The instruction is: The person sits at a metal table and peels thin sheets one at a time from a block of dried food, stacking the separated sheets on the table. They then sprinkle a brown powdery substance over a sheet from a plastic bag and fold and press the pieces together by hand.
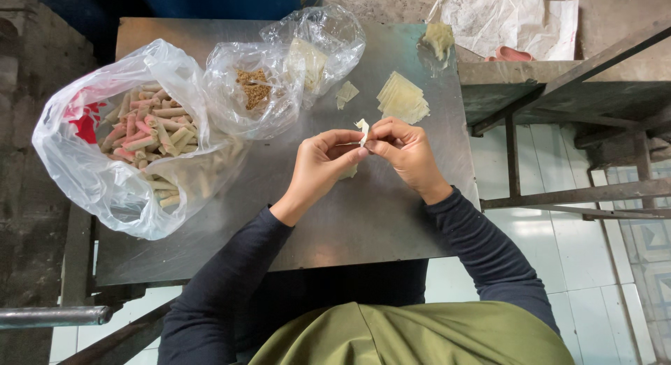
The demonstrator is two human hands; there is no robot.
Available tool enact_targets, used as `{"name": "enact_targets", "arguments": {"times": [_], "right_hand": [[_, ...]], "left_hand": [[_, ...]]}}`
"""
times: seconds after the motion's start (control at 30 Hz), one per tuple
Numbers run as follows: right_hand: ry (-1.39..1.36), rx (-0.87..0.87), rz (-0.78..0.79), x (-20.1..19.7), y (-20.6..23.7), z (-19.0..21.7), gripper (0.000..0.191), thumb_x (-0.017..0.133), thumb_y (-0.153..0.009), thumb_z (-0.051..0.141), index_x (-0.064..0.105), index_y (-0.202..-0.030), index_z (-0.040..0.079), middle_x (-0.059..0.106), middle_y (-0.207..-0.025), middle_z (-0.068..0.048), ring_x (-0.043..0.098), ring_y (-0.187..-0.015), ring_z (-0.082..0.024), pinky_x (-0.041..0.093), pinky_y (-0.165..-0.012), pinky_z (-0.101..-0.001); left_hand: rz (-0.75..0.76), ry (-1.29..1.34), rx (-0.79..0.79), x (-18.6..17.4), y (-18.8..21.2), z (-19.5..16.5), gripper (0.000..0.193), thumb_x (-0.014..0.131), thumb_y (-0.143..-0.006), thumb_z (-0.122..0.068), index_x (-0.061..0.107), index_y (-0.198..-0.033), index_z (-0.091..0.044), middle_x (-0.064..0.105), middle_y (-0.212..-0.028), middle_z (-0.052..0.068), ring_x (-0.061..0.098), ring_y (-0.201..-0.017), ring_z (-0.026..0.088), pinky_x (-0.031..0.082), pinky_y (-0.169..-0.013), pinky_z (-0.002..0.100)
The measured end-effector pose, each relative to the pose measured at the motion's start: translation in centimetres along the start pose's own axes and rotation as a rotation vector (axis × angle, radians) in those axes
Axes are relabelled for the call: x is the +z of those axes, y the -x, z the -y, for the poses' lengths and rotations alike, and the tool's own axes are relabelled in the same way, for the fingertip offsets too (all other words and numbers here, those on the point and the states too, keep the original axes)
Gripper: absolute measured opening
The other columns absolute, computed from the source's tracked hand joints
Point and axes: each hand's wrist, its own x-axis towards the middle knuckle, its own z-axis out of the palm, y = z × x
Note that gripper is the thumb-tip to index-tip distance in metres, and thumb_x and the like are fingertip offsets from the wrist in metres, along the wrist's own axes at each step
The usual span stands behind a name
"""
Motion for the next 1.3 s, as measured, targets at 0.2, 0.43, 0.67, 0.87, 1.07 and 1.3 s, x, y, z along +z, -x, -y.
{"name": "enact_targets", "arguments": {"times": [0.2, 0.43, 0.67, 0.87, 1.07, 1.3], "right_hand": [[0.072, -0.022, -0.007, 0.6, -0.1, -0.1, 0.002, 0.068, -0.099, 0.000, 0.069, -0.100, -0.002, 0.064, -0.108, -0.003, 0.061, -0.094, -0.008, 0.052, -0.083, -0.0240], [0.126, -0.033, 0.006, 1.0, -0.1, 0.5, 0.003, 0.066, -0.101, 0.002, 0.066, -0.103, 0.000, 0.061, -0.106, -0.001, 0.061, -0.093, -0.008, 0.052, -0.083, -0.0232], [0.237, -0.124, 0.004, 1.6, 0.1, 1.1, 0.003, 0.063, -0.100, 0.000, 0.064, -0.103, 0.000, 0.058, -0.109, -0.004, 0.059, -0.095, -0.009, 0.051, -0.084, -0.0245], [0.081, -0.040, 0.001, 1.2, 0.1, 1.0, 0.003, 0.059, -0.104, 0.004, 0.062, -0.104, 0.003, 0.061, -0.106, -0.002, 0.060, -0.093, -0.009, 0.052, -0.086, -0.0251], [0.034, -0.011, 0.020, 0.9, -0.1, 0.6, 0.003, 0.059, -0.105, 0.007, 0.060, -0.106, 0.004, 0.061, -0.102, 0.000, 0.060, -0.091, -0.008, 0.051, -0.085, -0.0251], [0.018, -0.013, 0.030, 0.8, 0.2, 0.2, 0.005, 0.059, -0.105, 0.008, 0.060, -0.105, 0.003, 0.062, -0.101, -0.001, 0.059, -0.091, -0.009, 0.051, -0.086, -0.0257]], "left_hand": [[-0.105, -0.056, 0.047, 0.3, -0.1, 0.9, 0.023, 0.072, -0.099, -0.011, 0.075, -0.114, 0.005, 0.077, -0.101, 0.008, 0.072, -0.093, 0.009, 0.058, -0.081, 0.023], [-0.097, 0.232, -0.062, 0.0, -0.8, 1.9, 0.017, 0.066, -0.100, -0.010, 0.071, -0.108, 0.004, 0.075, -0.097, 0.007, 0.073, -0.088, 0.011, 0.060, -0.082, 0.026], [-0.091, 0.065, -0.067, 0.1, -0.5, 0.8, 0.018, 0.073, -0.096, -0.010, 0.071, -0.107, 0.005, 0.075, -0.093, 0.007, 0.069, -0.082, 0.008, 0.055, -0.070, 0.023], [-0.092, 0.055, -0.041, 0.6, -0.5, -0.1, 0.022, 0.072, -0.097, -0.017, 0.072, -0.107, 0.003, 0.075, -0.094, 0.003, 0.073, -0.088, 0.007, 0.058, -0.074, 0.020], [-0.088, 0.014, -0.022, 0.6, -0.4, -0.3, 0.022, 0.075, -0.096, -0.014, 0.071, -0.107, 0.004, 0.073, -0.093, 0.004, 0.069, -0.082, 0.006, 0.053, -0.065, 0.020], [-0.100, 0.018, -0.029, 0.6, -0.4, 0.3, 0.021, 0.073, -0.097, -0.016, 0.072, -0.105, 0.004, 0.075, -0.090, 0.003, 0.070, -0.083, 0.005, 0.055, -0.069, 0.019]]}}
